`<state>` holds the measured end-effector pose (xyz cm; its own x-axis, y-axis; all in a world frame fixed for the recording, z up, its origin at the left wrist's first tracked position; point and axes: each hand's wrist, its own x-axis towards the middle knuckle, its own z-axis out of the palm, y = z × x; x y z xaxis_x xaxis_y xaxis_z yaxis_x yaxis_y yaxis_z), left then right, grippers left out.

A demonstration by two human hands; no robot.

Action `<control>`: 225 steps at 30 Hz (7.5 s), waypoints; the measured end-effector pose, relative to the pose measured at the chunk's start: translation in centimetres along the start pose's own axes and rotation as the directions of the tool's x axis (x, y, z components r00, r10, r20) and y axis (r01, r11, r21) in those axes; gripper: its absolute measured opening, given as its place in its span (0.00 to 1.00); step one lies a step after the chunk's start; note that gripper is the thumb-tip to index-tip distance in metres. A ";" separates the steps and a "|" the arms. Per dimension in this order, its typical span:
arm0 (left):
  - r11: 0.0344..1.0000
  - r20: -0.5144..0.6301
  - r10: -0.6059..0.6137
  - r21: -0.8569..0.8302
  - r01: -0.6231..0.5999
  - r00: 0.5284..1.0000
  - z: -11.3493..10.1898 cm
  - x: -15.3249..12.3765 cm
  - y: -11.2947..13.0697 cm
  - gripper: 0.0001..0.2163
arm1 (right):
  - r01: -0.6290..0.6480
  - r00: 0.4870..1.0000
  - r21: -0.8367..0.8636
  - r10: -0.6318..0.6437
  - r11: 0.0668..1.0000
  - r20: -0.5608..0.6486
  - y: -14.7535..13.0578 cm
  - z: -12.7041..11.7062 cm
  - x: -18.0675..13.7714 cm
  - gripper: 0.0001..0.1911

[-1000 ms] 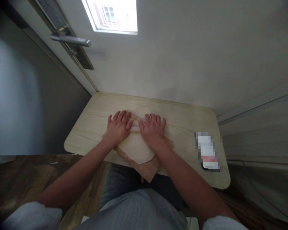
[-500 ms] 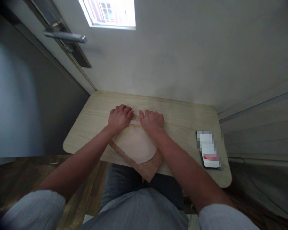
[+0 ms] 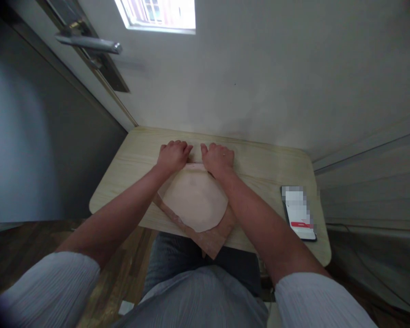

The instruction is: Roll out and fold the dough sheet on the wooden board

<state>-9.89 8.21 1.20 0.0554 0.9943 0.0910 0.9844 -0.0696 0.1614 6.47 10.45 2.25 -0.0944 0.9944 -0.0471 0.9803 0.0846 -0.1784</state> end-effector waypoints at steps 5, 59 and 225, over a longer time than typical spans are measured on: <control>0.999 -0.105 0.019 -0.035 -0.023 0.994 -0.3 -3.5 0.9 0.20 | 0.060 0.987 -0.015 -0.061 0.998 -0.147 0.6 1.0 -3.6 0.30; 0.901 -0.113 0.340 -0.245 -0.357 0.934 1.7 -14.3 4.9 0.32 | 0.339 0.940 0.203 -0.320 0.919 -0.120 14.3 0.2 -9.6 0.19; 0.979 -0.024 0.205 0.014 -0.204 0.979 -0.1 -10.8 8.0 0.26 | 0.049 0.966 -0.036 -0.056 0.998 -0.254 6.9 2.1 -17.2 0.31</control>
<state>-2.65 -3.08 1.60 0.2516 0.9568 0.1460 0.9545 -0.2702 0.1259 14.52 -6.23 -0.24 -0.1023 0.9715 0.2139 0.9802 0.1351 -0.1448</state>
